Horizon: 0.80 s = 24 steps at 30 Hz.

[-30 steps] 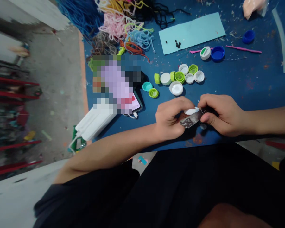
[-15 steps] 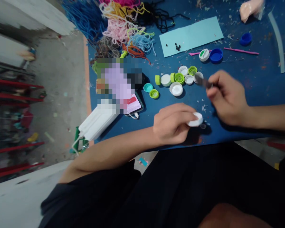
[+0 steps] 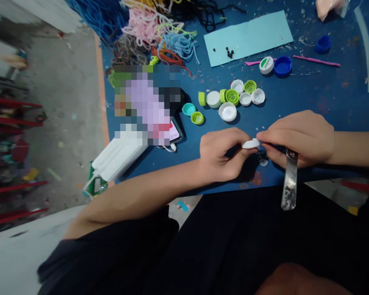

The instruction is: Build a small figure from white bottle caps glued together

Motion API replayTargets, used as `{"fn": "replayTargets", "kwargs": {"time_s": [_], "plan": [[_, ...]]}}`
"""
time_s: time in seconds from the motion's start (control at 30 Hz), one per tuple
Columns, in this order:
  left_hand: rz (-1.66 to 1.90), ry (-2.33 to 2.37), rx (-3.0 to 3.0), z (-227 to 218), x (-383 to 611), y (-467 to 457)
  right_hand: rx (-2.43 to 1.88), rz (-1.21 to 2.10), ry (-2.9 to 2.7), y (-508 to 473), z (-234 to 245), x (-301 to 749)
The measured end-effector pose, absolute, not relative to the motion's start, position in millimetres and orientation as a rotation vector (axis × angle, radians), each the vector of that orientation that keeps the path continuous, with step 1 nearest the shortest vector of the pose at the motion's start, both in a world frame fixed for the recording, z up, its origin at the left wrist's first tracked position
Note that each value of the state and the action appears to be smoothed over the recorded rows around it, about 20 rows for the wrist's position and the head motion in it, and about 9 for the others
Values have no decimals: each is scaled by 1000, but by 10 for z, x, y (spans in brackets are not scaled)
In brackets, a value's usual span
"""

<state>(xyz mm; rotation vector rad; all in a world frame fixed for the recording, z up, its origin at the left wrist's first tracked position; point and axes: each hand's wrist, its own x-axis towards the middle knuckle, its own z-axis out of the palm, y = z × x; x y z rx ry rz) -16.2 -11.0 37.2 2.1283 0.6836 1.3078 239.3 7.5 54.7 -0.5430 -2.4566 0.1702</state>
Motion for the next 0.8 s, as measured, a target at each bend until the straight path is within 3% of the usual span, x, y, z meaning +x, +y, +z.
{"fn": "replayTargets", "kwargs": {"time_s": [0.27, 0.57, 0.8], "plan": [[1207, 755, 1965, 364, -171, -109, -497, -3, -2539, 105, 528, 2400], [852, 871, 1328, 436, -71, -132, -541, -6, -2510, 101, 430, 2374], [603, 855, 1204, 565, -72, -49, -518, -155, -2543, 90, 493, 2311]]}}
